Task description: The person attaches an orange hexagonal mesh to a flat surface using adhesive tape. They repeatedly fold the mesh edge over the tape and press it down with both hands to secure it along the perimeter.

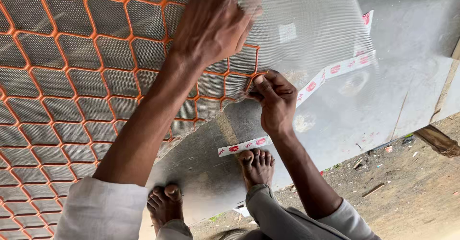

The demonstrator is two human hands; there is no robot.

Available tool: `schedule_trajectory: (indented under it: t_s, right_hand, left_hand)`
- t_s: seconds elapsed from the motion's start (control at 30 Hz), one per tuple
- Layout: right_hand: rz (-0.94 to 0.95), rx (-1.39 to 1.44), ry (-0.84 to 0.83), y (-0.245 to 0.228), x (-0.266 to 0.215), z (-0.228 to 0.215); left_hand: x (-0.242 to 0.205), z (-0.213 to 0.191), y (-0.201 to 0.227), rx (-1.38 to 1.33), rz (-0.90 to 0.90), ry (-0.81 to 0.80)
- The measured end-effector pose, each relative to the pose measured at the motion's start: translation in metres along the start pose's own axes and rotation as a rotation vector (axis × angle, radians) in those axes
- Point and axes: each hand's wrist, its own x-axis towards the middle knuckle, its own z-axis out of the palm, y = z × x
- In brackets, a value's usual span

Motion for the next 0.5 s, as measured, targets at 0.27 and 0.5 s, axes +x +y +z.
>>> schedule_trajectory:
  t_s: [0.27,0.5]
  right_hand:
    - [-0.116,0.031,0.175,0.019,0.003,0.001]
    - [-0.060,0.012,0.255,0.006,0.005,0.010]
  left_hand:
    - [-0.005,0.009,0.000,0.065,0.092,0.504]
    - [-0.002,0.019,-0.006,0.067,0.068,0.498]
